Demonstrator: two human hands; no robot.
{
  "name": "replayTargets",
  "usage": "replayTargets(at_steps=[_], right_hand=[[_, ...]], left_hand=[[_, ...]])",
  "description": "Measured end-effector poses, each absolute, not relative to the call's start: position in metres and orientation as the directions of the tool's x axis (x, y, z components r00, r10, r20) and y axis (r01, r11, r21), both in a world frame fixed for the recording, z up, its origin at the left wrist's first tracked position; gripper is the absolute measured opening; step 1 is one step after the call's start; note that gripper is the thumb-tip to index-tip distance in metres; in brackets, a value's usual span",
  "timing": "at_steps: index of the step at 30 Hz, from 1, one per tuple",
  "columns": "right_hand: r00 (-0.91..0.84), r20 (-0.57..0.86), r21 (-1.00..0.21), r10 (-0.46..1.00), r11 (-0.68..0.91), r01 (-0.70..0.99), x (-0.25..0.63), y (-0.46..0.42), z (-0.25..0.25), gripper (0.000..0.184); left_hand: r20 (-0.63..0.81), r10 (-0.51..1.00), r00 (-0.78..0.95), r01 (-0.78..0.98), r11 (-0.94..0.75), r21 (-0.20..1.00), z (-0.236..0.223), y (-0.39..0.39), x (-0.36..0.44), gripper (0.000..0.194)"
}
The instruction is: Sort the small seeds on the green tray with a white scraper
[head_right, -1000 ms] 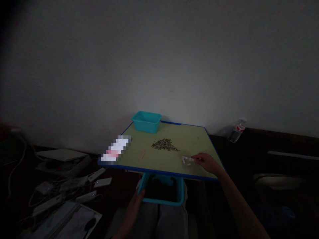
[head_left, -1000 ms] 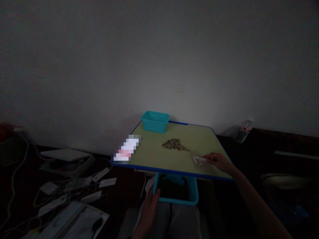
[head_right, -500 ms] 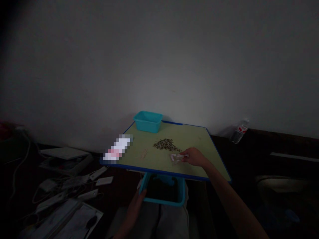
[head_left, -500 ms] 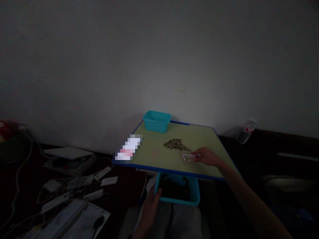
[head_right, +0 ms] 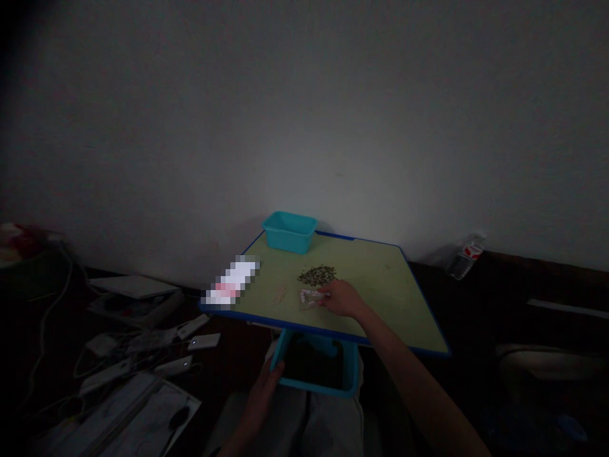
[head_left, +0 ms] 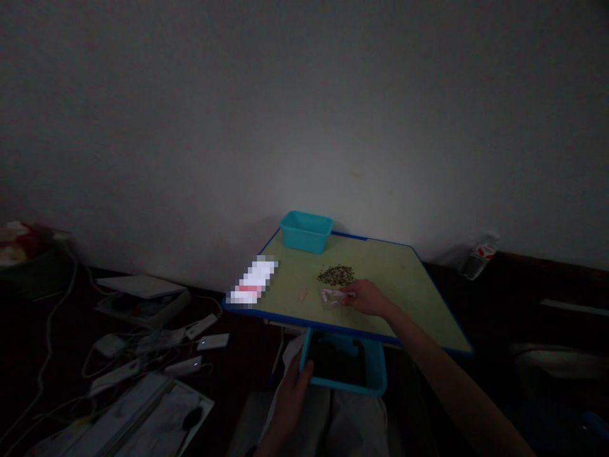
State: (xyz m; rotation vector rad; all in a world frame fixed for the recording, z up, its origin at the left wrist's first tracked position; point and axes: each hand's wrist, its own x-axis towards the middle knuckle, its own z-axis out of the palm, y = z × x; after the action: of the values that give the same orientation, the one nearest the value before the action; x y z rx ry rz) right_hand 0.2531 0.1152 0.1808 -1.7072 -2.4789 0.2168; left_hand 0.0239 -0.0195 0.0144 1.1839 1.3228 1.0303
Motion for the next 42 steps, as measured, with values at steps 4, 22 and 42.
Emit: replayTargets(at_steps=[4,22,42], right_hand=[[-0.328,0.03,-0.172,0.944,0.328,0.929,0.228,0.112,0.179,0.037],[-0.27,0.098,-0.227,0.958,0.286,0.931,0.219,0.068,0.169,0.033],[-0.273,0.083,-0.145,0.958,0.283,0.948,0.198,0.076,0.18,0.03]], left_hand=[[-0.151,0.989,0.011,0.109,0.149,0.983,0.014,-0.018,0.024,0.063],[-0.135,0.991,0.02,0.098,0.133,0.986,0.01,-0.017,0.025,0.061],[-0.125,0.992,0.009,0.093,0.124,0.988,0.013,-0.017,0.024,0.061]])
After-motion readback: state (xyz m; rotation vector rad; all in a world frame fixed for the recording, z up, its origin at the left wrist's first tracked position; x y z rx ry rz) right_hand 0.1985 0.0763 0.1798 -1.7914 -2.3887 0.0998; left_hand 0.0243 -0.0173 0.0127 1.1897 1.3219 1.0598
